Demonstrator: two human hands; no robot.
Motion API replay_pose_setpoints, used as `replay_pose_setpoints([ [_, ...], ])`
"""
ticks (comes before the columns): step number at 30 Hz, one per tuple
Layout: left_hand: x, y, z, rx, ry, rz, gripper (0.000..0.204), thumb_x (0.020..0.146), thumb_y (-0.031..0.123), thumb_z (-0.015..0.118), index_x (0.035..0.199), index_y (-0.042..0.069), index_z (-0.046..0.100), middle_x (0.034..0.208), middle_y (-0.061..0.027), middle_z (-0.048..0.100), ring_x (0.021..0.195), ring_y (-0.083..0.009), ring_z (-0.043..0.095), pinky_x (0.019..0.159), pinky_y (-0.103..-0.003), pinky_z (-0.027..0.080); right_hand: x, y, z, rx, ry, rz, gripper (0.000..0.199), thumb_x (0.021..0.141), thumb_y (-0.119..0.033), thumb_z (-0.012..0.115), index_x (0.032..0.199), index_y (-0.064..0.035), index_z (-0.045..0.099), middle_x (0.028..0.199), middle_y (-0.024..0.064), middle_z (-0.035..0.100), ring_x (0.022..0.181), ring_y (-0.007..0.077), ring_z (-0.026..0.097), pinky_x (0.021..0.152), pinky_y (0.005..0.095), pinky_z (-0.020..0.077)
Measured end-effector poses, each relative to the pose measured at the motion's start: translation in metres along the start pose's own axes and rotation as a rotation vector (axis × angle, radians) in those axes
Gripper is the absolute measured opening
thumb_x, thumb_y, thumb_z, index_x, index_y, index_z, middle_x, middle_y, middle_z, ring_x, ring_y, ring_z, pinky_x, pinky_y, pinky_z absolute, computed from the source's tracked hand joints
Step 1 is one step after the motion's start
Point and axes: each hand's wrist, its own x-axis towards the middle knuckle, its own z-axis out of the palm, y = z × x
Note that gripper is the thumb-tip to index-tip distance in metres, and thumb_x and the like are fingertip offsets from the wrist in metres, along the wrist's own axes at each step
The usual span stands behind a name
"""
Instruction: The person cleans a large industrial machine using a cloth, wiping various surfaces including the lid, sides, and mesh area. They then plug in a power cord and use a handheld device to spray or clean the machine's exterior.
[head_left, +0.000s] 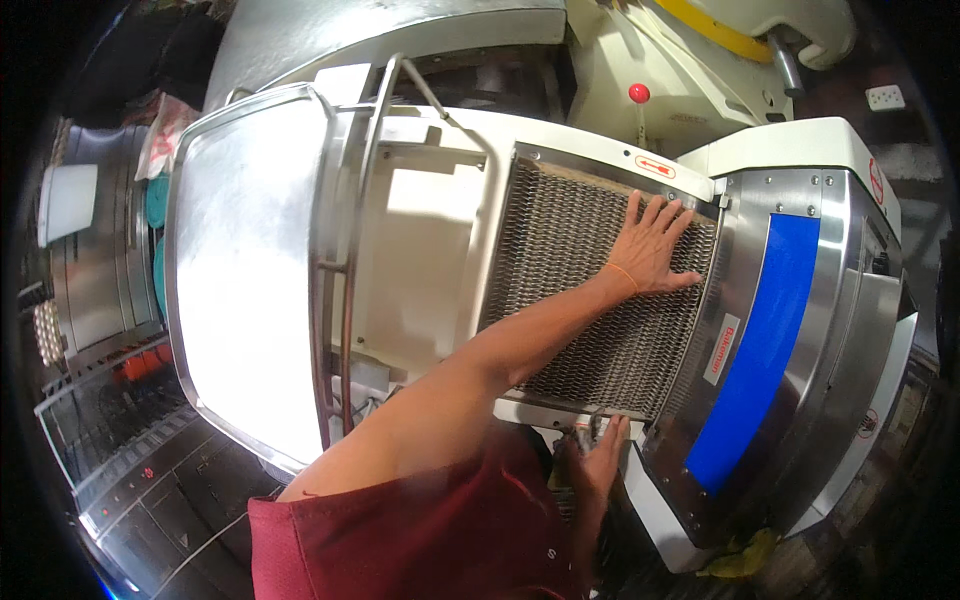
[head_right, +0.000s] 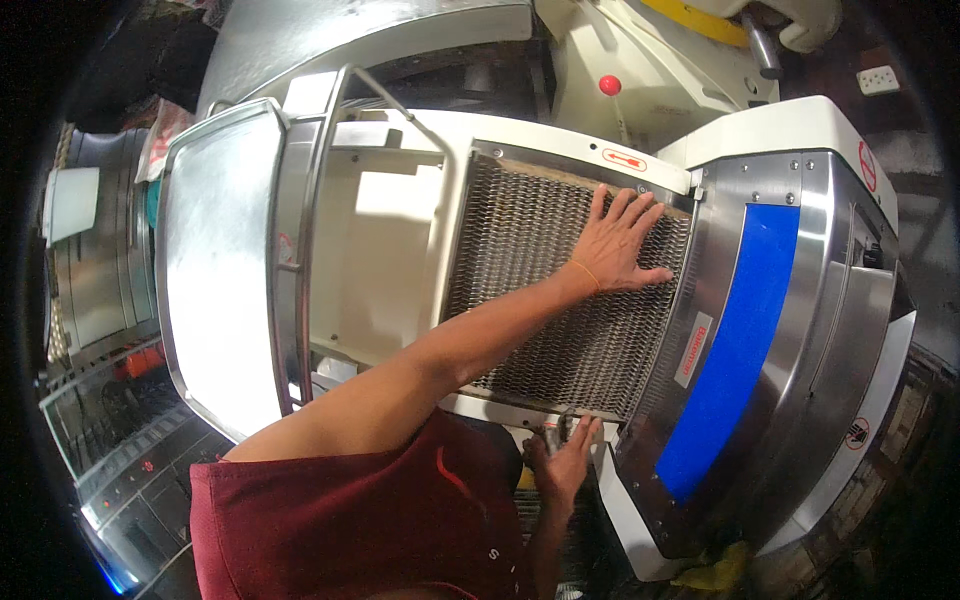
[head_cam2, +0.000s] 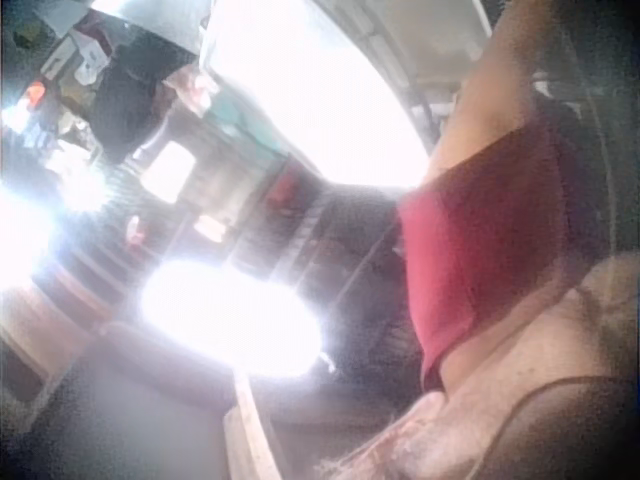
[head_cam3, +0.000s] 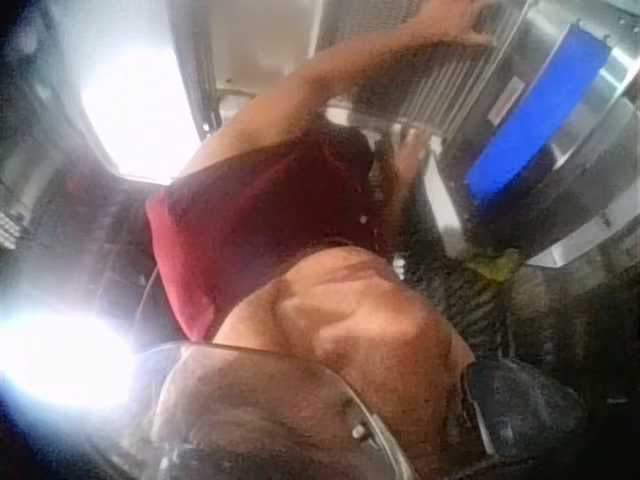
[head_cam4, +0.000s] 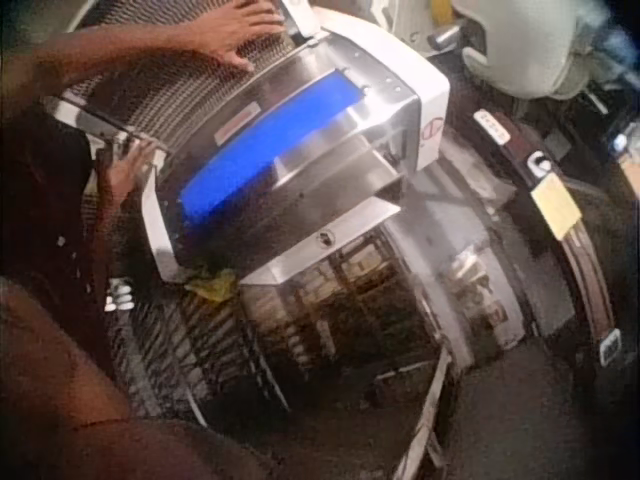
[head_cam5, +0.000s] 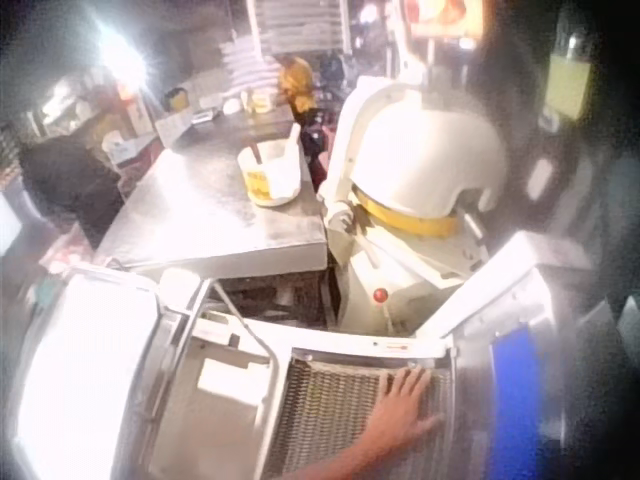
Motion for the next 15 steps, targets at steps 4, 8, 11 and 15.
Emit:
replay_pose_setpoints([
  [4,-0.008,0.005,-0.008,-0.151,0.071,-0.079,0.102,0.081,0.079,0.055,0.150,0.005,0.039,0.154,-0.0206,0.036,0.145,-0.0382,0.030,0.121,-0.062,0.009,0.008,-0.041,-0.053,0.248,-0.030,0.211,0.059,0.083,-0.020,0.077,0.132,0.0046,0.057,0.129,0.0228,0.063,0.122,0.0362,0.059,0.105,0.0430,0.0453],
  [8,-0.050,0.008,-0.043,-0.359,0.256,-0.188,0.079,0.090,0.053,0.065,0.147,0.002,0.042,0.151,-0.0230,0.041,0.141,-0.0401,0.037,0.120,-0.054,0.022,0.033,-0.062,-0.088,0.377,0.106,0.024,0.044,0.084,-0.017,0.075,0.119,0.0072,0.063,0.105,0.0173,0.069,0.097,0.0257,0.065,0.093,0.0380,0.0483],
  [11,-0.101,0.007,-0.069,-0.413,0.404,-0.196,0.064,0.091,0.030,0.071,0.143,0.001,0.046,0.146,-0.0240,0.047,0.135,-0.0414,0.044,0.115,-0.048,0.033,0.076,-0.087,-0.106,0.431,0.225,-0.117,0.043,0.085,-0.022,0.074,0.116,0.0073,0.065,0.105,0.0170,0.070,0.096,0.0255,0.066,0.091,0.0374,0.0488],
  [15,-0.166,-0.004,-0.135,-0.189,0.362,-0.183,0.058,0.085,0.020,0.075,0.136,0.002,0.053,0.142,-0.0204,0.051,0.134,-0.0391,0.045,0.113,-0.047,0.035,0.172,-0.143,-0.114,0.630,0.321,-0.383,0.038,0.089,-0.025,0.073,0.116,0.0019,0.068,0.104,0.0133,0.073,0.094,0.0214,0.069,0.086,0.0353,0.0520],
])
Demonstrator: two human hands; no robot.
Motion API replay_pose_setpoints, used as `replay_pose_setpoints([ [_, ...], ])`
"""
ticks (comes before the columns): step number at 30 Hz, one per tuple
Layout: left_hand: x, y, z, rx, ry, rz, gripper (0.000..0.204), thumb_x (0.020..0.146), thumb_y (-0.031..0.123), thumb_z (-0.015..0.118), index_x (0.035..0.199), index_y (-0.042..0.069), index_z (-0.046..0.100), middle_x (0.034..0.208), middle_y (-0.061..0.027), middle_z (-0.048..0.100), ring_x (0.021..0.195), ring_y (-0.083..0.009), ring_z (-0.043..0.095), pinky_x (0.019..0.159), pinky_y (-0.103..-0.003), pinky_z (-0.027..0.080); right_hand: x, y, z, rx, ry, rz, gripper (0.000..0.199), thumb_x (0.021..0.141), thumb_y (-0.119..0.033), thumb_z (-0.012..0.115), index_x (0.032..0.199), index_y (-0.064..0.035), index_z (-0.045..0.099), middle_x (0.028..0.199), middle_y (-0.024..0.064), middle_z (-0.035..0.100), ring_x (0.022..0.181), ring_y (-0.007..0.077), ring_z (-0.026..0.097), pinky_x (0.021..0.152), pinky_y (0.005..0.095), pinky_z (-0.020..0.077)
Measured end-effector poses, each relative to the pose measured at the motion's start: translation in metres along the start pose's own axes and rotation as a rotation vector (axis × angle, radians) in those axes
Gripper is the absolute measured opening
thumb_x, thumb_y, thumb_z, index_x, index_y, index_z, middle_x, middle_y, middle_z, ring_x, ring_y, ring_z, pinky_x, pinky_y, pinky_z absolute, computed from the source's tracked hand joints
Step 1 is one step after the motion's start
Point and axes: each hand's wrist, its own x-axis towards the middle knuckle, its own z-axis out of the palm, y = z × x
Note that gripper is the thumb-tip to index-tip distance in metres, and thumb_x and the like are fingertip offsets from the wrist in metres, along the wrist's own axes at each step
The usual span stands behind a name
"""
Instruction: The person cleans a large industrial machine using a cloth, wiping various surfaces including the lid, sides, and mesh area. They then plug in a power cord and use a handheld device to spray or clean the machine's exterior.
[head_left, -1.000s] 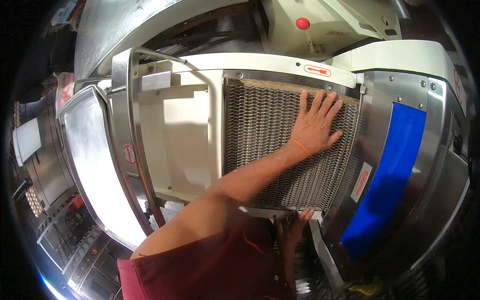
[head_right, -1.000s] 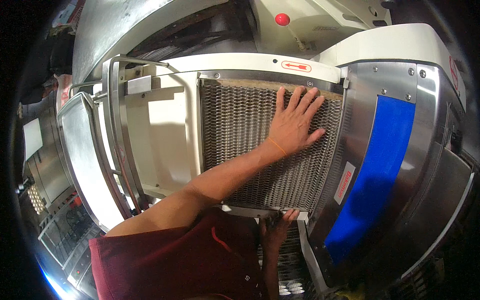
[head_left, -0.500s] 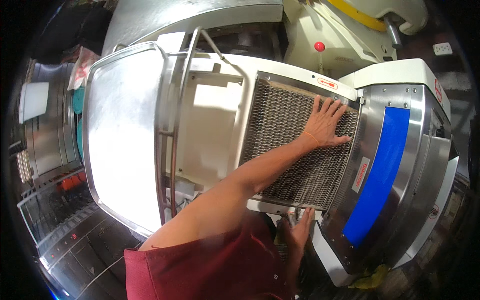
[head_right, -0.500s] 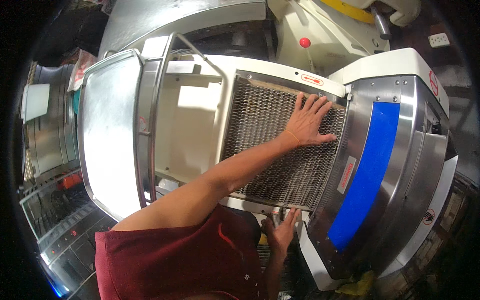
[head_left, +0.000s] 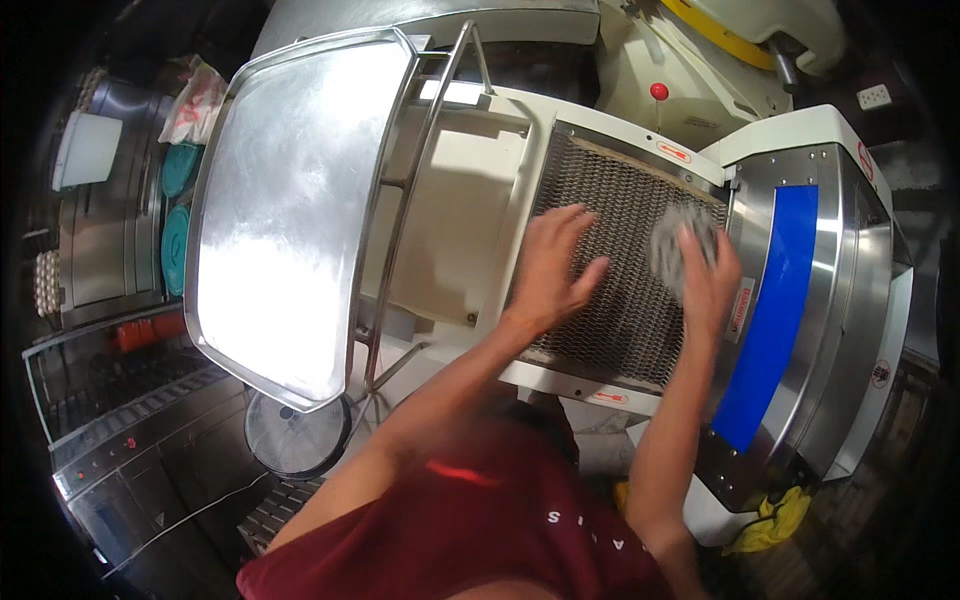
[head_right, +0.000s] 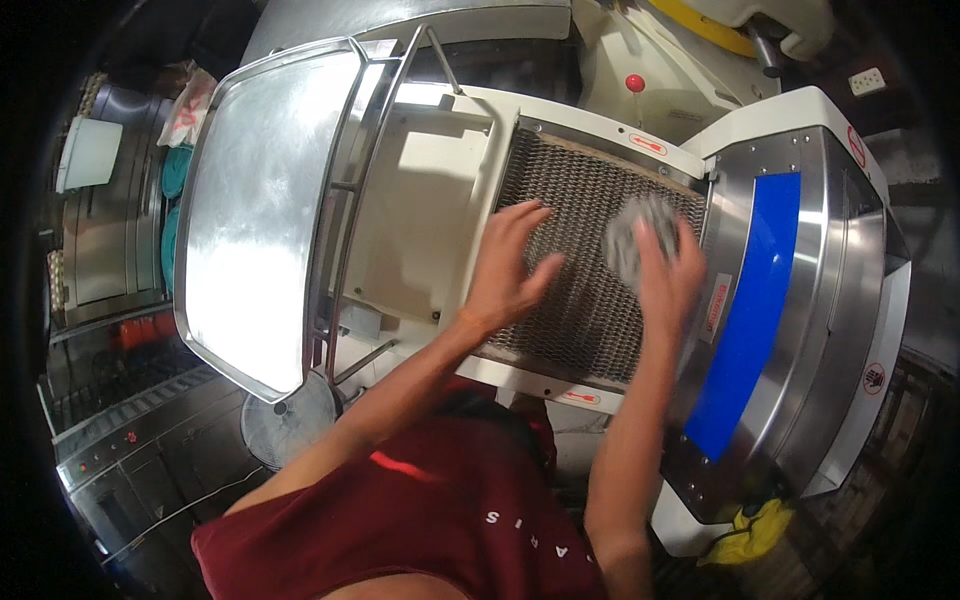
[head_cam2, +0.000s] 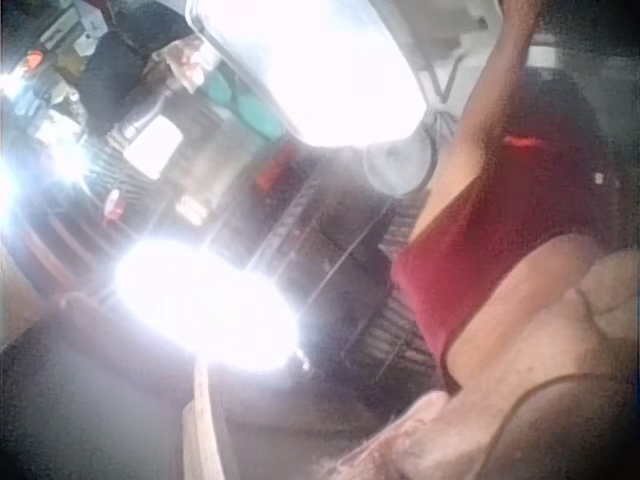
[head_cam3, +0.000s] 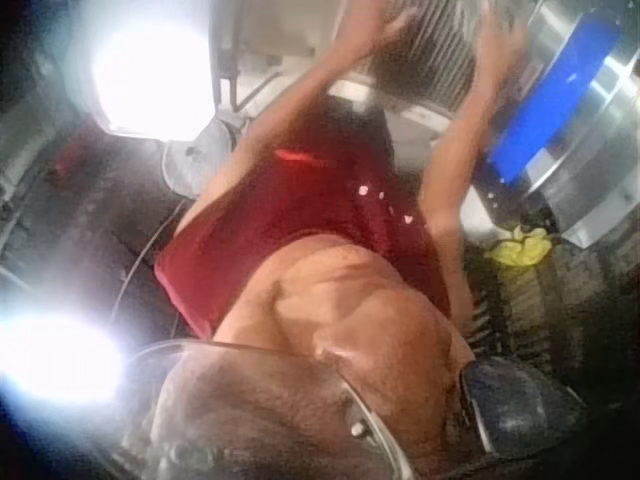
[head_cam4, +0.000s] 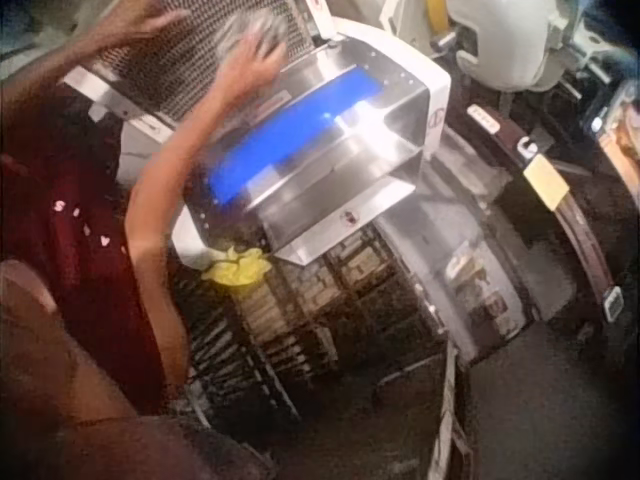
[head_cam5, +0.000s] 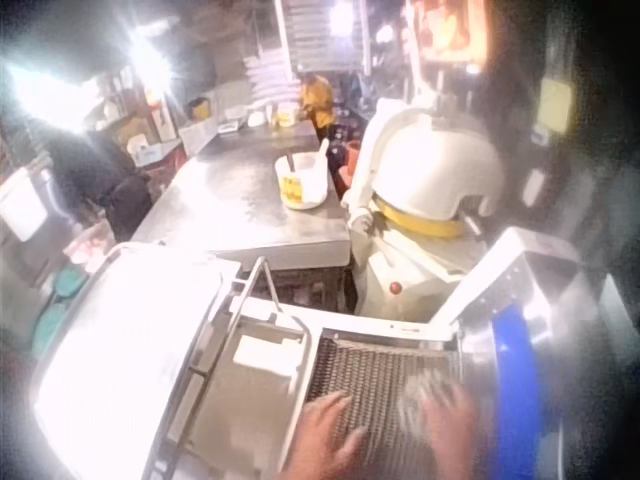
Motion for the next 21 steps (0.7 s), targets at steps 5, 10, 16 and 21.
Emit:
replay_pose_setpoints([
  [5,-0.035,-0.026,-0.050,0.080,-0.072,-0.203,0.068,0.085,0.025,0.076,0.143,0.005,0.047,0.145,-0.0194,0.049,0.139,-0.0378,0.041,0.116,-0.049,0.032,0.109,0.026,0.141,-0.362,-0.183,-0.413,0.048,0.089,-0.034,0.069,0.127,-0.0052,0.065,0.123,0.0176,0.068,0.114,0.0357,0.064,0.104,0.0462,0.0452],
  [10,-0.070,-0.059,-0.051,0.467,-0.197,-0.193,0.082,0.086,0.035,0.074,0.153,0.008,0.034,0.152,-0.0183,0.040,0.144,-0.0371,0.033,0.119,-0.053,0.021,0.102,0.066,0.157,-0.680,-0.265,-0.546,0.049,0.094,-0.036,0.061,0.132,-0.0053,0.061,0.143,0.0122,0.057,0.133,0.0313,0.050,0.113,0.0491,0.0341],
  [16,-0.075,-0.061,-0.044,0.520,-0.186,-0.187,0.086,0.085,0.044,0.073,0.153,0.009,0.034,0.153,-0.0168,0.039,0.143,-0.0365,0.033,0.117,-0.058,0.021,0.137,0.143,0.037,-0.995,0.132,-0.389,0.029,0.087,-0.024,0.066,0.104,-0.0002,0.069,0.113,0.0189,0.067,0.110,0.0376,0.060,0.095,0.0496,0.0452],
  [21,-0.071,-0.061,-0.043,0.543,-0.193,-0.191,0.088,0.083,0.048,0.072,0.153,0.009,0.034,0.153,-0.0165,0.038,0.142,-0.0358,0.034,0.116,-0.059,0.022,0.148,0.115,0.091,-1.047,0.086,-0.270,0.022,0.083,-0.023,0.064,0.079,-0.0027,0.073,0.087,0.0163,0.071,0.089,0.0377,0.066,0.081,0.0509,0.0496],
])
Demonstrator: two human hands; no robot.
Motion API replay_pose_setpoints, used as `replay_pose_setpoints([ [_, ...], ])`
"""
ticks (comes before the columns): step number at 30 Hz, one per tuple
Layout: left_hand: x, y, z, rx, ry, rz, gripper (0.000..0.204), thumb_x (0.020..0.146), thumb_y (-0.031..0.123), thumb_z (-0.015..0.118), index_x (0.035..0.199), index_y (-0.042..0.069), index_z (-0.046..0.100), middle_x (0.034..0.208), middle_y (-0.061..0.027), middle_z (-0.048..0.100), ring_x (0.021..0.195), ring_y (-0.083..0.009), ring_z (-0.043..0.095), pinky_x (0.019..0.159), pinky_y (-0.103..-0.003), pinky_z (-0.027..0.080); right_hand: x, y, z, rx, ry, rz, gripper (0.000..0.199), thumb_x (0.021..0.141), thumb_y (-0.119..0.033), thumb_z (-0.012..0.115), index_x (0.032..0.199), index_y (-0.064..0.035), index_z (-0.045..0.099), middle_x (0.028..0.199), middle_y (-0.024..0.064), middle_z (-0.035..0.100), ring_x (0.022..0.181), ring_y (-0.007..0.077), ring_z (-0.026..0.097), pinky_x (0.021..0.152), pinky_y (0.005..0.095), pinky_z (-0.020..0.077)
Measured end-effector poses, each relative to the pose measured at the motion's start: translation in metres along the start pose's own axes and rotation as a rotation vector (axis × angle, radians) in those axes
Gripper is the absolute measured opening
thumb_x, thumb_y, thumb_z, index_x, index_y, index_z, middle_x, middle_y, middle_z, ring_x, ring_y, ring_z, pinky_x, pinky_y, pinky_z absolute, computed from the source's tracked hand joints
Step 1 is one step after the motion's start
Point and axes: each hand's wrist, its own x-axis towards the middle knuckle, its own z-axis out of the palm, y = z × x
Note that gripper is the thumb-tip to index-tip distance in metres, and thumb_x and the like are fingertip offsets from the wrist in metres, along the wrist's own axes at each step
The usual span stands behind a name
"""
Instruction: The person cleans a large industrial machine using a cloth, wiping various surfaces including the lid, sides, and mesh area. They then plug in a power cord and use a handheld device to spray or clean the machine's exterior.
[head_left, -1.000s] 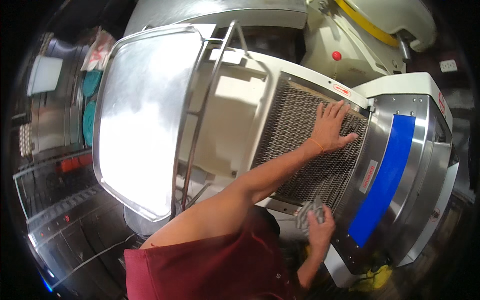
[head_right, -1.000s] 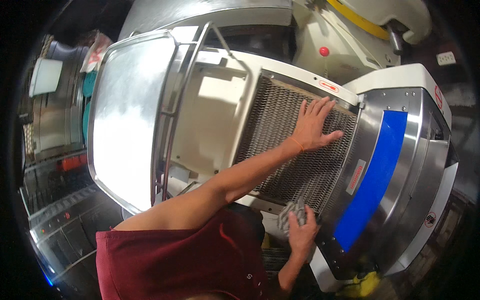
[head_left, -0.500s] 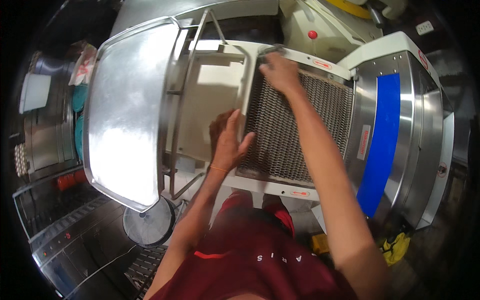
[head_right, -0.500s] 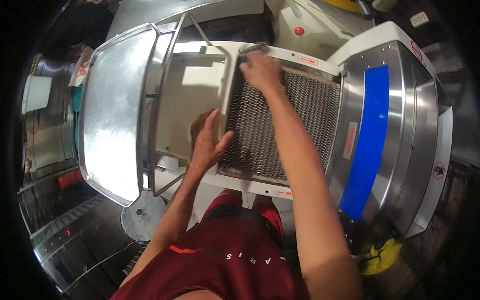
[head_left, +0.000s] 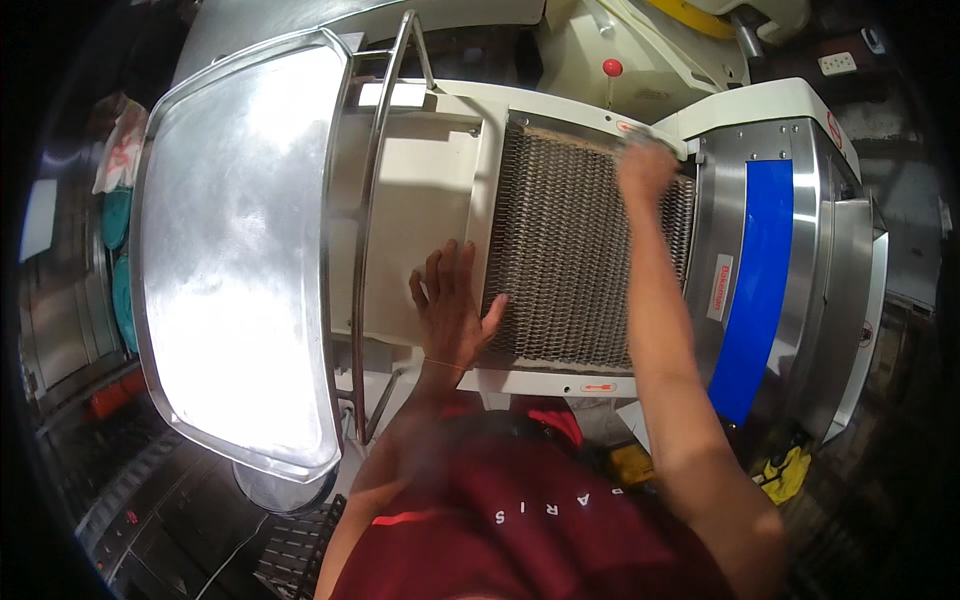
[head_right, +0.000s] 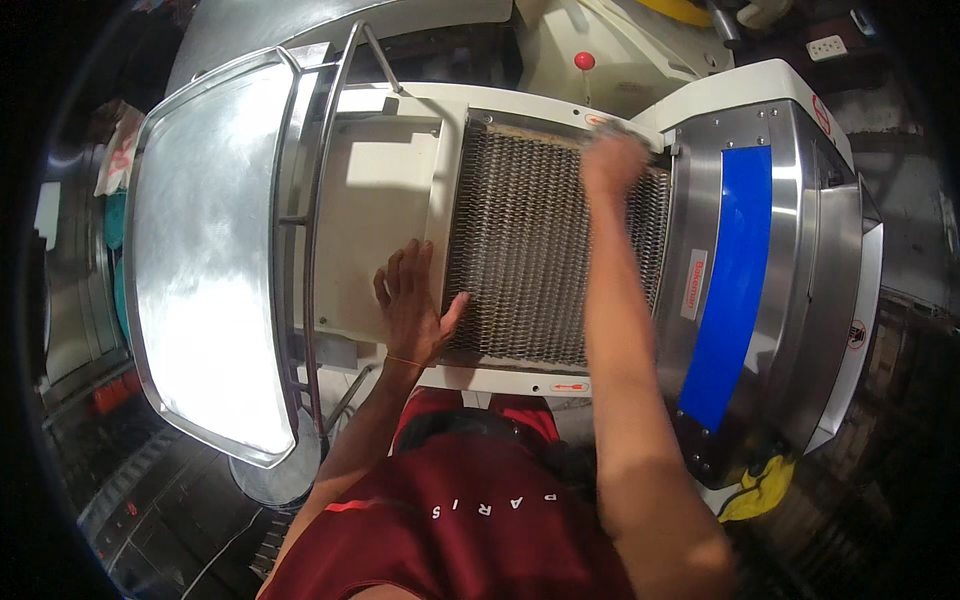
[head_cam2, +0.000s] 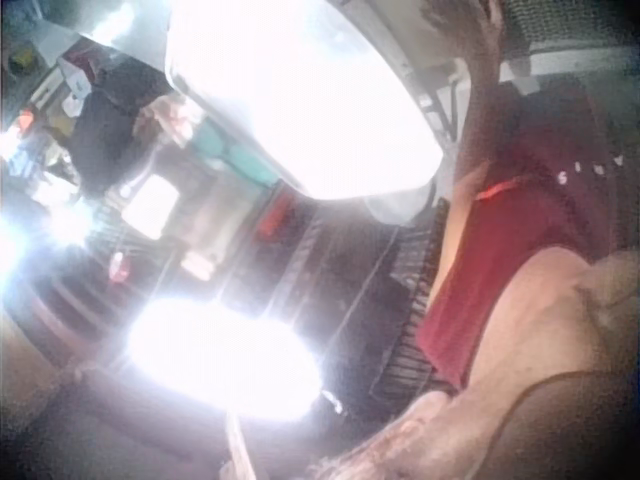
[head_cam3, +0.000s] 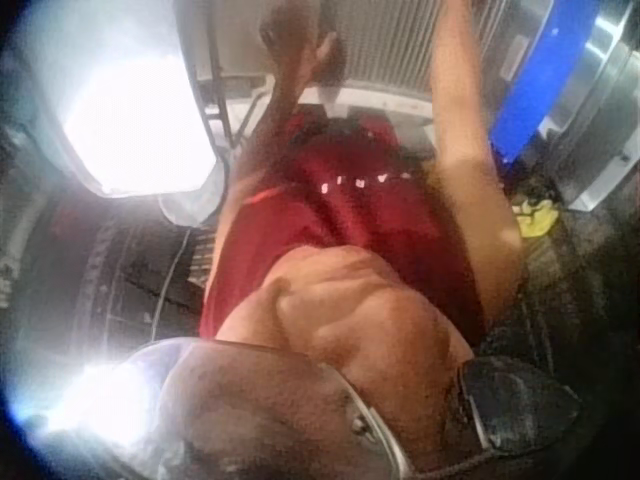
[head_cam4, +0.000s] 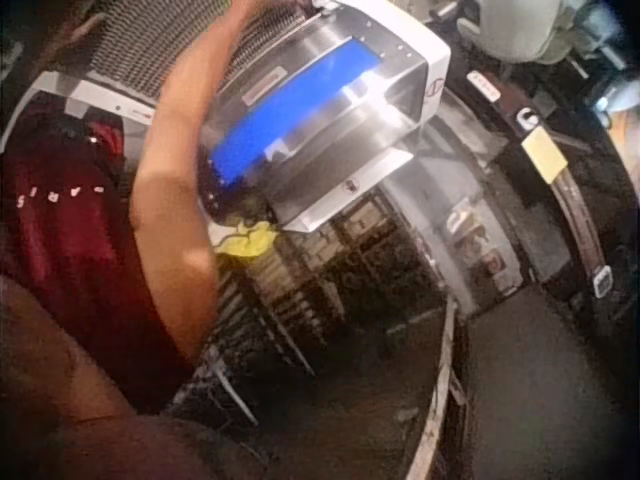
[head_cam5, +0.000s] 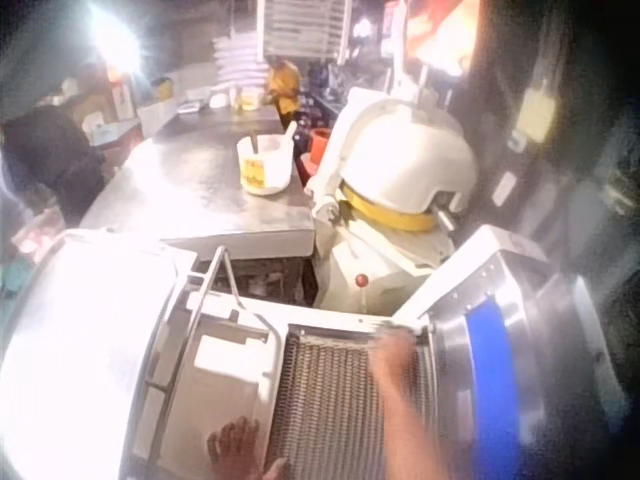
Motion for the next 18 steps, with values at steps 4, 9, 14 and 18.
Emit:
replay_pose_setpoints([
  [4,0.001,0.000,0.005,0.025,0.011,0.021,0.089,0.082,0.047,0.074,0.152,0.008,0.035,0.152,-0.0157,0.039,0.142,-0.0352,0.033,0.116,-0.059,0.022,-0.011,-0.111,0.003,0.270,0.196,-0.275,0.022,0.089,-0.023,0.066,0.088,-0.0008,0.067,0.092,0.0185,0.065,0.093,0.0379,0.061,0.084,0.0504,0.0475],
  [9,0.000,-0.005,0.001,0.006,0.008,0.000,0.091,0.081,0.046,0.075,0.152,0.008,0.034,0.152,-0.0148,0.039,0.142,-0.0350,0.033,0.117,-0.058,0.021,-0.001,-0.046,-0.009,0.155,-0.162,-0.371,0.023,0.087,-0.021,0.066,0.098,-0.0014,0.068,0.107,0.0184,0.065,0.105,0.0365,0.058,0.094,0.0482,0.0463],
  [14,0.001,0.000,0.001,0.004,0.019,0.015,0.090,0.081,0.045,0.075,0.152,0.008,0.034,0.153,-0.0151,0.038,0.143,-0.0352,0.032,0.117,-0.057,0.021,0.003,0.066,-0.005,-0.044,-0.057,0.020,0.034,0.092,-0.025,0.063,0.115,-0.0002,0.066,0.108,0.0237,0.066,0.106,0.0384,0.061,0.093,0.0516,0.0480],
  [18,0.000,0.000,0.012,0.068,0.044,0.034,0.088,0.083,0.044,0.075,0.153,0.010,0.034,0.153,-0.0155,0.039,0.144,-0.0347,0.032,0.117,-0.057,0.021,0.026,0.006,0.010,0.090,-0.200,0.058,0.040,0.095,-0.030,0.060,0.118,0.0017,0.063,0.118,0.0271,0.064,0.116,0.0402,0.059,0.101,0.0522,0.0457],
])
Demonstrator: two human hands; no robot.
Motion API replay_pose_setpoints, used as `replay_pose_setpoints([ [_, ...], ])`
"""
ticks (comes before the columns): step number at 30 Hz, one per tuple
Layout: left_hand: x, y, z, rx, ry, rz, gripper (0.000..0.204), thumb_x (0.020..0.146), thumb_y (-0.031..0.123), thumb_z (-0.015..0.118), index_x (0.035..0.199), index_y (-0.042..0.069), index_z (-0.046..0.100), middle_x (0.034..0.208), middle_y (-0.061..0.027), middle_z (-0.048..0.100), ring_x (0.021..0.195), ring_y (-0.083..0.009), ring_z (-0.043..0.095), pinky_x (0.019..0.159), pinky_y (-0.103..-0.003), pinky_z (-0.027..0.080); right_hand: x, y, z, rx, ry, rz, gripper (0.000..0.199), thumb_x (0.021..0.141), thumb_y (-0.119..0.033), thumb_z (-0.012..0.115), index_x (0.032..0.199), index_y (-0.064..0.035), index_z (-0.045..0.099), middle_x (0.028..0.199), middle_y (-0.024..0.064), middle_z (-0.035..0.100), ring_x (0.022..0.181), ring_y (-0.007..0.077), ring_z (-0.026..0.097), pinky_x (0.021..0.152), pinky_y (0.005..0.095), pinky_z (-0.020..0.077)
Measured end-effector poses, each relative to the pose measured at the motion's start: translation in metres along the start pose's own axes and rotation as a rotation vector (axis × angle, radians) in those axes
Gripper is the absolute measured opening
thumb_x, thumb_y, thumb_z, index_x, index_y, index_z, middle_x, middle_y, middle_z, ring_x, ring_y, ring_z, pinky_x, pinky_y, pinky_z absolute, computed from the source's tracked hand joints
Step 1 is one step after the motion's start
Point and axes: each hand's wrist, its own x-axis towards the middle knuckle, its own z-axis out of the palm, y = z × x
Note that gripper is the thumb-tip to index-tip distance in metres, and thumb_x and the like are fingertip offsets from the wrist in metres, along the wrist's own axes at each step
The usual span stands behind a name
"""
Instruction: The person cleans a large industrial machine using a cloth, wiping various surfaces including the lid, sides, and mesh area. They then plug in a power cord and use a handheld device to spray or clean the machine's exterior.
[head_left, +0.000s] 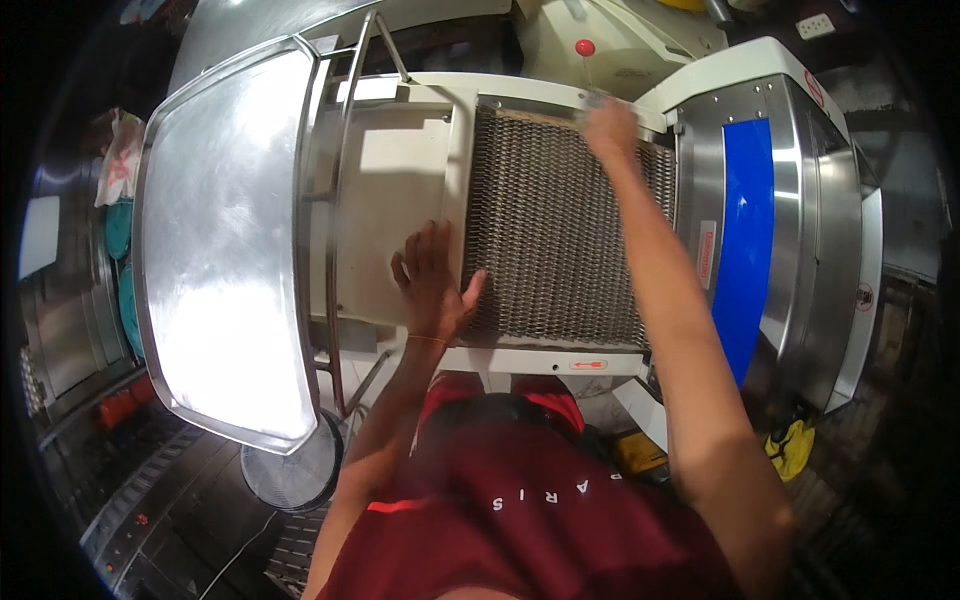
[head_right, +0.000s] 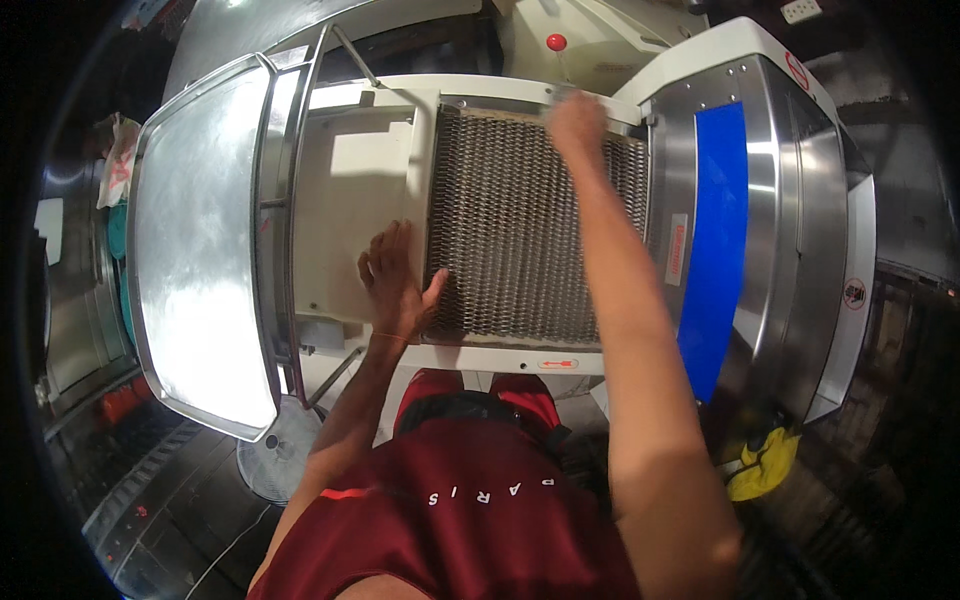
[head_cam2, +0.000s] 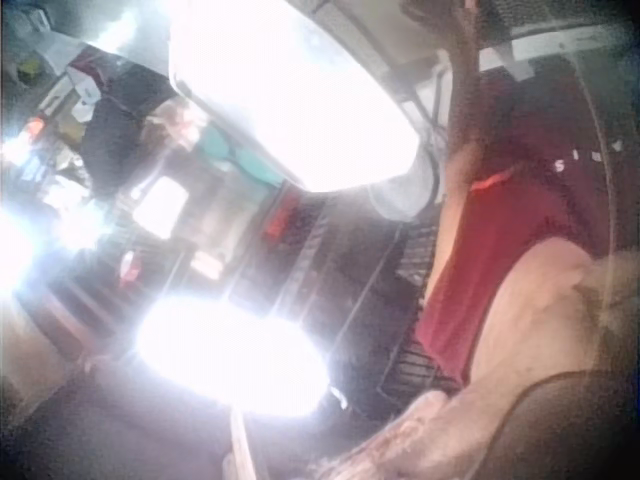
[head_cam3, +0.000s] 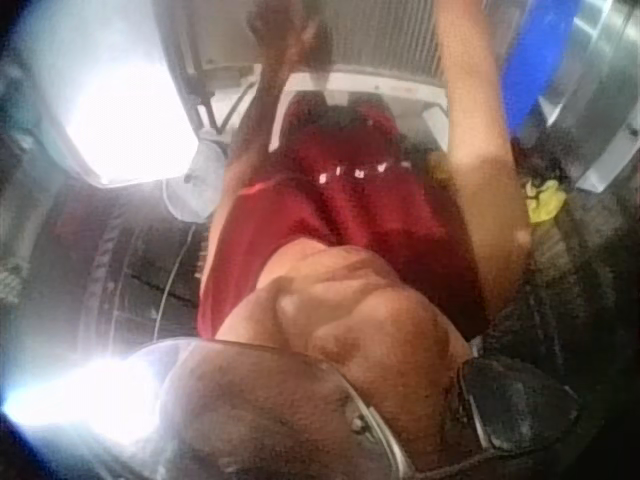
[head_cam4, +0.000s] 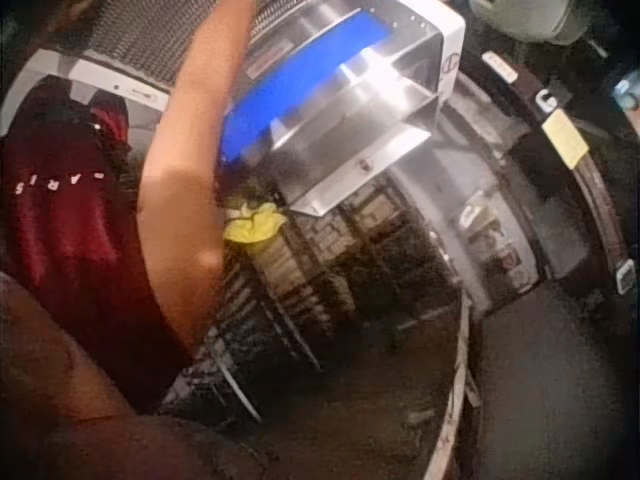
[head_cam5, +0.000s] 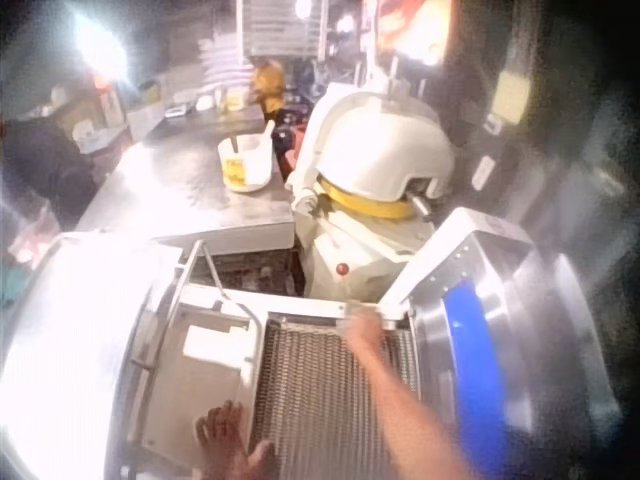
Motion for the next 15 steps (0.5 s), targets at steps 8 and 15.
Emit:
replay_pose_setpoints([
  [8,-0.006,-0.010,0.003,0.002,0.052,-0.006,0.083,0.086,0.041,0.073,0.152,0.010,0.034,0.149,-0.0148,0.044,0.141,-0.0328,0.036,0.116,-0.053,0.023,-0.058,-0.074,-0.081,1.558,-0.173,0.270,0.040,0.094,-0.033,0.065,0.115,0.0018,0.065,0.120,0.0147,0.068,0.123,0.0221,0.057,0.098,0.0495,0.0473],
  [15,0.000,-0.008,0.009,-0.006,0.087,0.044,0.079,0.087,0.043,0.071,0.150,0.012,0.035,0.147,-0.0125,0.045,0.141,-0.0293,0.037,0.116,-0.053,0.023,-0.170,-0.003,-0.102,1.922,-0.303,0.178,0.050,0.093,-0.039,0.068,0.122,0.0019,0.062,0.111,0.0130,0.070,0.100,0.0214,0.068,0.090,0.0355,0.0527],
])
